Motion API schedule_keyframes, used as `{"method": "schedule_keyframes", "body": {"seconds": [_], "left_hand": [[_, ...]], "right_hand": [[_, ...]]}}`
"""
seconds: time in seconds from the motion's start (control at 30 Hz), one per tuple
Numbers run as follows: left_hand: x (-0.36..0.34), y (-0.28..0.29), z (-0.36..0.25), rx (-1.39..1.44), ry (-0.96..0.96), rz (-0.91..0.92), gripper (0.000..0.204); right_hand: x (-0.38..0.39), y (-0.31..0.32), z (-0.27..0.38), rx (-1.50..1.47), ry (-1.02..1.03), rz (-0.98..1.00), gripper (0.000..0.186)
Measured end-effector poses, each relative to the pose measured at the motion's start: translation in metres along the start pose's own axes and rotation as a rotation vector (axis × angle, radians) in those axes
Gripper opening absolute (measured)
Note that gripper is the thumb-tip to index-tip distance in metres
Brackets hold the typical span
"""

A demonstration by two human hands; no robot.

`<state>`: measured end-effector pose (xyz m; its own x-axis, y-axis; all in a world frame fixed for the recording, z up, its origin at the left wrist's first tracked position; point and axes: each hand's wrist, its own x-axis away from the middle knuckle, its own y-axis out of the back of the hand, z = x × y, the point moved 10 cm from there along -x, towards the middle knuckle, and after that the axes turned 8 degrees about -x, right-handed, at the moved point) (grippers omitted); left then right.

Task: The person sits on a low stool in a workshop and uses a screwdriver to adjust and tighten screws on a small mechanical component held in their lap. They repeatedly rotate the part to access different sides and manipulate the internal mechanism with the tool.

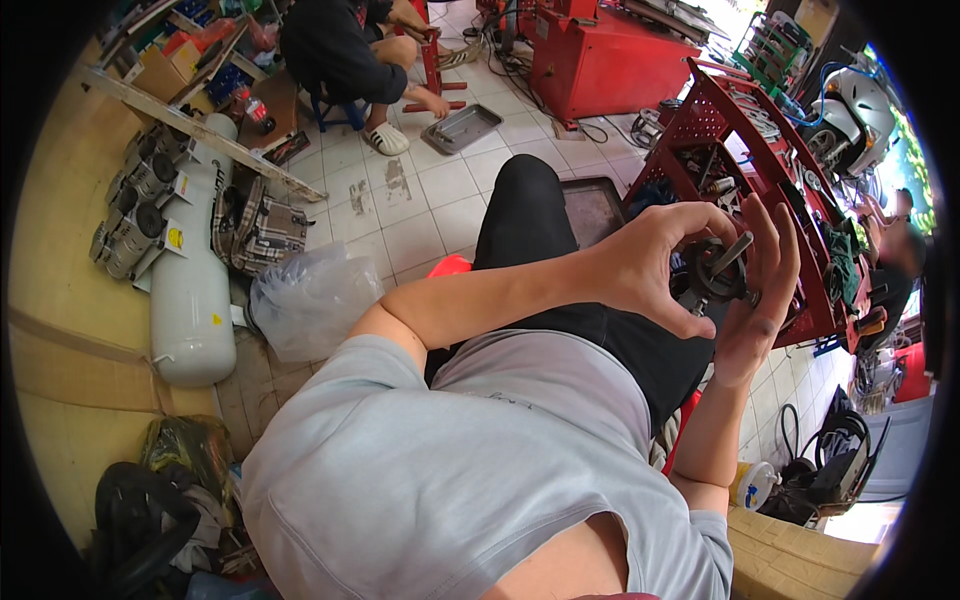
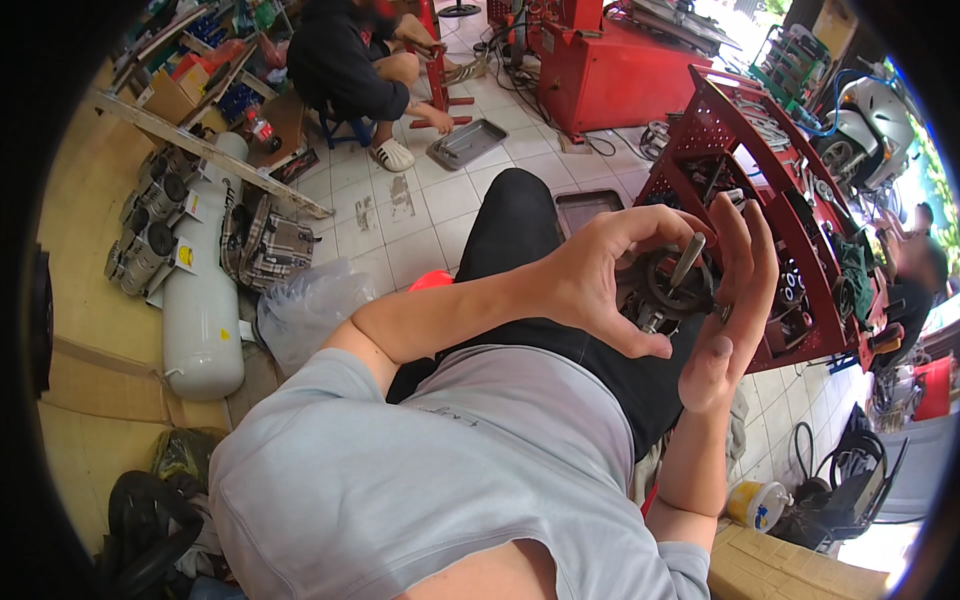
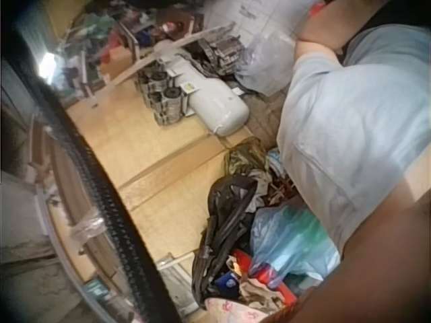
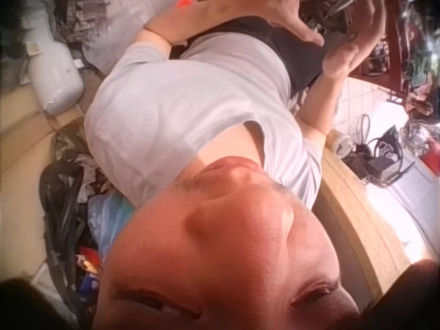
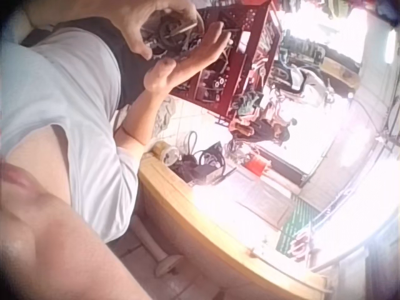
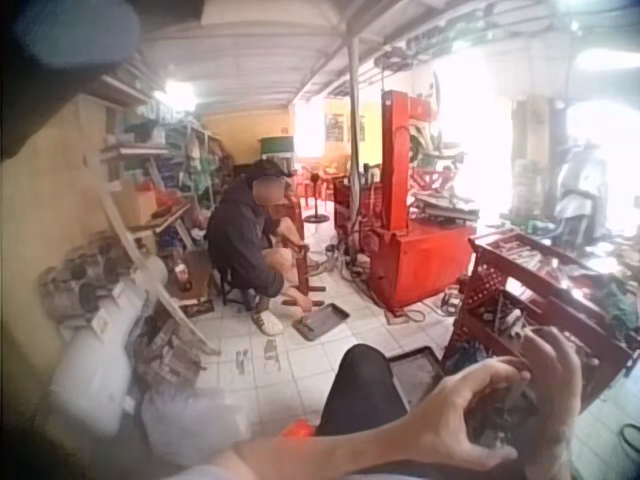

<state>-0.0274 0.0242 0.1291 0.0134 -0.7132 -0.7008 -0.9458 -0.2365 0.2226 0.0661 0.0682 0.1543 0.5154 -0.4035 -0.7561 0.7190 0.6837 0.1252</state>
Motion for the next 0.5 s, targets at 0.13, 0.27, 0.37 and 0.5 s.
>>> {"method": "schedule_keyframes", "body": {"seconds": [0.13,0.27,0.37,0.5], "left_hand": [[0.001,-0.002,0.003,0.039,-0.002,-0.013,0.072],[0.002,-0.001,0.003,0.057,0.034,-0.023,0.069],[0.002,0.003,-0.001,-0.016,-0.045,-0.059,0.061],[0.0,0.006,-0.006,-0.074,-0.009,-0.077,0.049]], "right_hand": [[0.001,0.0,0.002,-0.004,0.0,0.015,0.098],[0.0,-0.001,0.002,-0.004,-0.006,0.011,0.098],[0.001,-0.001,-0.001,-0.019,-0.026,0.005,0.099],[0.002,0.0,-0.006,-0.05,-0.111,-0.005,0.106]]}}
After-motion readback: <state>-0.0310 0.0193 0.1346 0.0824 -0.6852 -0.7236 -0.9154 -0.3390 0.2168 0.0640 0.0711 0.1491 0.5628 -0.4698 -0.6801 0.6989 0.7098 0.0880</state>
